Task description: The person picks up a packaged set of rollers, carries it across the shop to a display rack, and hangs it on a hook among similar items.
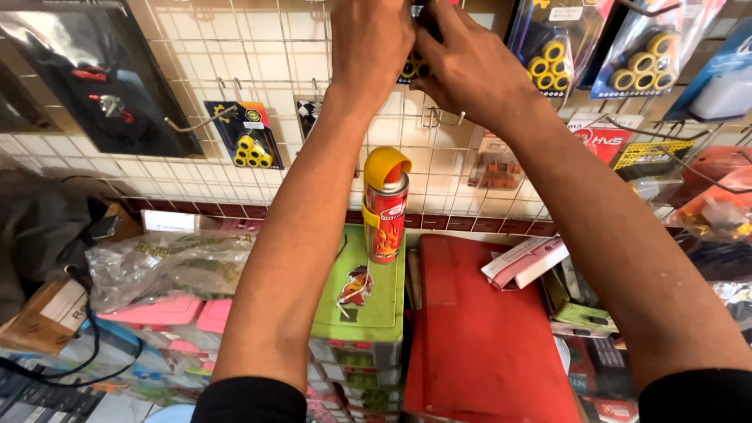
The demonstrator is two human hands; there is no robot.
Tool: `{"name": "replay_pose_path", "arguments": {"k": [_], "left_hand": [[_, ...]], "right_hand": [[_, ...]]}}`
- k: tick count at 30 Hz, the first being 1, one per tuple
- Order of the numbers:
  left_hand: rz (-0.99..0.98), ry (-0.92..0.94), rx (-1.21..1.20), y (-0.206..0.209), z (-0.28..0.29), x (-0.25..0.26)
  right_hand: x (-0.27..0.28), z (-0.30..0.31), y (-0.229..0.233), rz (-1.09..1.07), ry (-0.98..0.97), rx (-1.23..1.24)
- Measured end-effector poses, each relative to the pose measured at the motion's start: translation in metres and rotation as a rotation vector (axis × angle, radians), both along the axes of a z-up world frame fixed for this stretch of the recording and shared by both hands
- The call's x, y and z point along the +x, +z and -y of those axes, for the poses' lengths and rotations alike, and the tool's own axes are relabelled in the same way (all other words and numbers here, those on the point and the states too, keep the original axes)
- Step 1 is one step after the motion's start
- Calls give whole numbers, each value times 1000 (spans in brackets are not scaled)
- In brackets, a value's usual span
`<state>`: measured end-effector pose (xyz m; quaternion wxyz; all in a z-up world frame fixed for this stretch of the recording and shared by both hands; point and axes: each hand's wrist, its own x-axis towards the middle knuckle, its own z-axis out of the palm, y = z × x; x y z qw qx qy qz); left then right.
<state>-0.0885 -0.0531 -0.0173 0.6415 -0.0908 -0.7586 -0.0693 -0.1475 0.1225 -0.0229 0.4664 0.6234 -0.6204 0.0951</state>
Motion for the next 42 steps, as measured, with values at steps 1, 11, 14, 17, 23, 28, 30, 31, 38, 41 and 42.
{"name": "replay_pose_path", "arguments": {"k": [1, 11, 14, 17, 23, 28, 30, 31, 38, 41, 42], "left_hand": [[56, -8, 43, -2, -1, 5], [34, 58, -68, -10, -16, 40], [83, 69, -52, -14, -18, 43], [66, 77, -72, -20, -19, 47], [97, 89, -69, -28, -18, 47], [157, 90, -66, -37, -23, 60], [179, 68, -60, -39, -27, 69], [192, 56, -56, -41, -31, 75], [247, 23, 15, -72, -60, 127], [281, -8, 75, -96, -75, 153], [312, -27, 111, -105, -81, 162]], "right_hand": [[2, -1, 0, -2, 6, 0], [18, -9, 4, 17, -43, 23], [19, -12, 2, 15, -21, 6], [20, -14, 0, 33, -15, 10], [23, -22, -2, 97, 29, 15], [35, -37, -2, 243, 111, -22], [44, -49, -6, 331, 106, -38], [49, -54, -7, 349, 122, -49], [93, -96, -35, 473, 107, -150], [113, -115, -57, 767, 27, -77], [122, -122, -69, 713, 54, -109]]}}
